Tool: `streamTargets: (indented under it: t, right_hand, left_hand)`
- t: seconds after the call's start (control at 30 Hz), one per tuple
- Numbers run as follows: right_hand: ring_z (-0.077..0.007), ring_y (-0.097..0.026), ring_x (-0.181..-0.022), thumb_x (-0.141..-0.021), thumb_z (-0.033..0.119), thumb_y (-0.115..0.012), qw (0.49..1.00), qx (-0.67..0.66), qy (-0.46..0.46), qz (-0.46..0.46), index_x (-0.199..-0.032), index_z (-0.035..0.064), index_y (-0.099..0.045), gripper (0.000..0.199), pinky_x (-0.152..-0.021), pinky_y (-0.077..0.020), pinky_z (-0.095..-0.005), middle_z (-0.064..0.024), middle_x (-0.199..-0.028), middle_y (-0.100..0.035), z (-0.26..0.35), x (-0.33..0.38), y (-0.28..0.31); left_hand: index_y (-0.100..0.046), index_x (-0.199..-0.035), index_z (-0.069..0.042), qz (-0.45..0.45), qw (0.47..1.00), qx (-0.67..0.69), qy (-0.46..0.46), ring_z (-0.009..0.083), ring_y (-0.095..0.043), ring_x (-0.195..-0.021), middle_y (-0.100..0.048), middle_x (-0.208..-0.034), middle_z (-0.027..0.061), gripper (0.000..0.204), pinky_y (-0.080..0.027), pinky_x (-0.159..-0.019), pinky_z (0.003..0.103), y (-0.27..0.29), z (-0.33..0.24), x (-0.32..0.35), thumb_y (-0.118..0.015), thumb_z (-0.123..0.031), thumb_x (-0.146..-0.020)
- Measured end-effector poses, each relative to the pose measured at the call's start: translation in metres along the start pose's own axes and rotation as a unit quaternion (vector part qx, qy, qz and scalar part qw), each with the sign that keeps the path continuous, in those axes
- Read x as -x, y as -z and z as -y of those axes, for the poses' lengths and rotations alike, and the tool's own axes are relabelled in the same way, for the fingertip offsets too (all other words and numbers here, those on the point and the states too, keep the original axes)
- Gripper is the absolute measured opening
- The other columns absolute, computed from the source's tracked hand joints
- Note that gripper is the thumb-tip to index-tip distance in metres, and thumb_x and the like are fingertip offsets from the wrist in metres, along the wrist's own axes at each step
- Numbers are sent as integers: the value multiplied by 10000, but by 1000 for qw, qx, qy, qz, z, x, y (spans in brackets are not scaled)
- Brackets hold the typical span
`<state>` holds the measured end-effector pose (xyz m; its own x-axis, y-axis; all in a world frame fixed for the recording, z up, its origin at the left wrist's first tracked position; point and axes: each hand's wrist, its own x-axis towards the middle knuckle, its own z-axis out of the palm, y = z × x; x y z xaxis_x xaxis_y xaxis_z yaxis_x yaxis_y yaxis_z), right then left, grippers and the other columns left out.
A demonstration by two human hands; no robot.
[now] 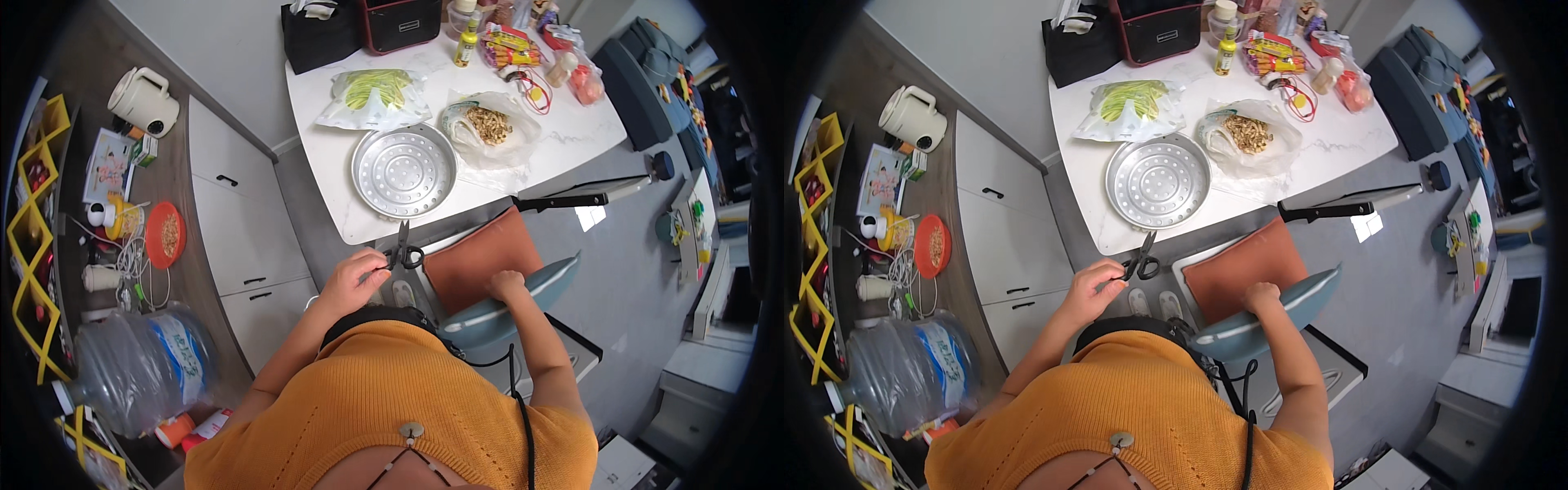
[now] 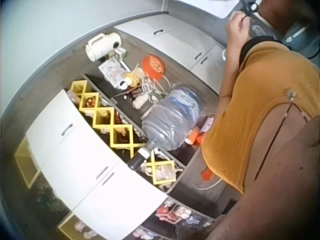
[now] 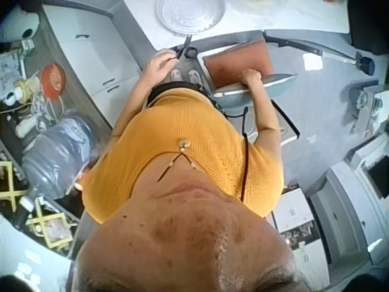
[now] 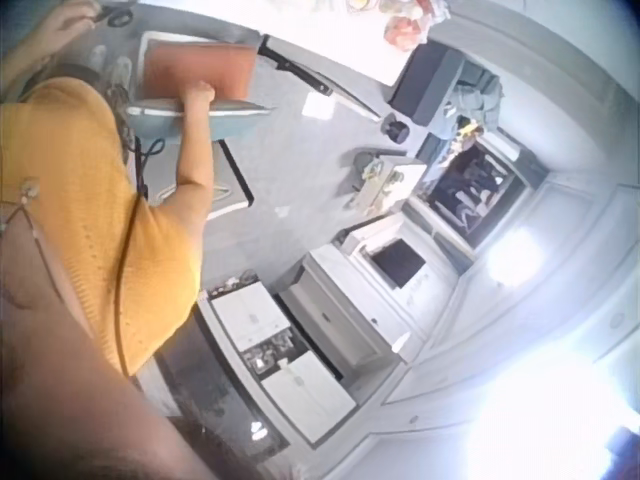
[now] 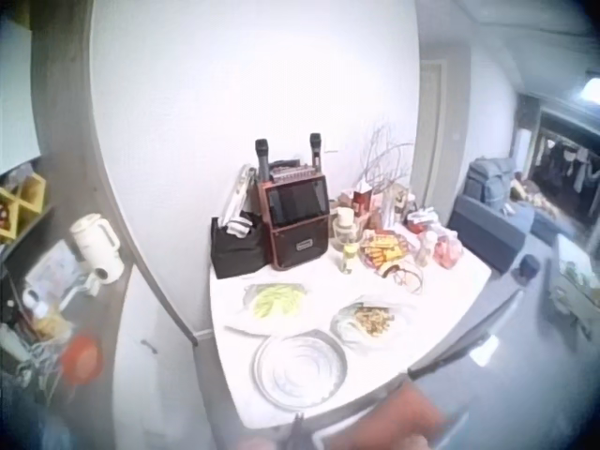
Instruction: The person retrieves a bag of long green beans from the refrigerator, brings them to a table, and begins trimming the ends by hand and with scissors.
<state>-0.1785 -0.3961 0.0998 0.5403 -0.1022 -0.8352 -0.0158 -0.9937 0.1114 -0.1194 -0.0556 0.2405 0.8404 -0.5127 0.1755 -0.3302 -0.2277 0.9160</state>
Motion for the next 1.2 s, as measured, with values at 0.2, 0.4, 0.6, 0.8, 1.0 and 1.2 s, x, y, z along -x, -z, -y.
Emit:
streamTargets:
  t: [0.2,0.4,0.6,0.8,1.0,1.2]
  right_hand:
    - [-245,-542,-1060,-862,343,-408,995,28,-92,10,-1050,102,-618,371,-868,-428,-352,-97,-1129,-573,-13,27,-43]
    - [-205,-580,-995,-831,247,-491,984,93,-137,69,-1085,129,-608,304,-750,-495,-366,-39,-1121,-586,-30,81,-72]
    - [-192,-596,-951,-787,301,-560,953,80,-211,202,-1049,138,-624,315,-718,-501,-361,-34,-1081,-604,-39,76,-110]
    - [-210,-610,-919,-748,322,-612,956,54,-211,197,-1039,147,-633,341,-691,-515,-383,-22,-1057,-614,-35,84,-92]
    - [-238,-591,-974,-741,340,-640,958,85,-98,255,-1084,147,-610,394,-777,-489,-368,-24,-1043,-622,-51,45,-102]
    - [-232,-601,-903,-749,300,-626,978,68,7,199,-1042,127,-614,341,-732,-492,-366,-37,-991,-629,-85,-25,-73]
  left_hand:
    - [-565,-806,39,2,1000,11,-14,209,-555,-727,-568,-815,114,129,-438,-673,269,28,5,8,-576,-90,-805]
    - [-560,-798,41,-9,999,20,-39,204,-553,-719,-566,-805,113,127,-436,-664,266,54,11,16,-578,-84,-804]
    - [-555,-816,29,-13,997,30,-71,214,-557,-698,-570,-794,112,124,-443,-635,277,56,21,6,-594,-86,-793]
    - [-559,-812,34,-8,997,46,-67,212,-558,-720,-568,-806,112,136,-439,-651,275,54,26,-14,-584,-99,-807]
    - [-559,-809,37,-35,997,26,-65,211,-558,-731,-563,-809,114,140,-434,-656,269,60,21,-49,-580,-101,-809]
    - [-547,-823,31,-107,991,67,-42,206,-555,-728,-564,-810,104,97,-435,-664,269,48,32,-95,-588,-47,-783]
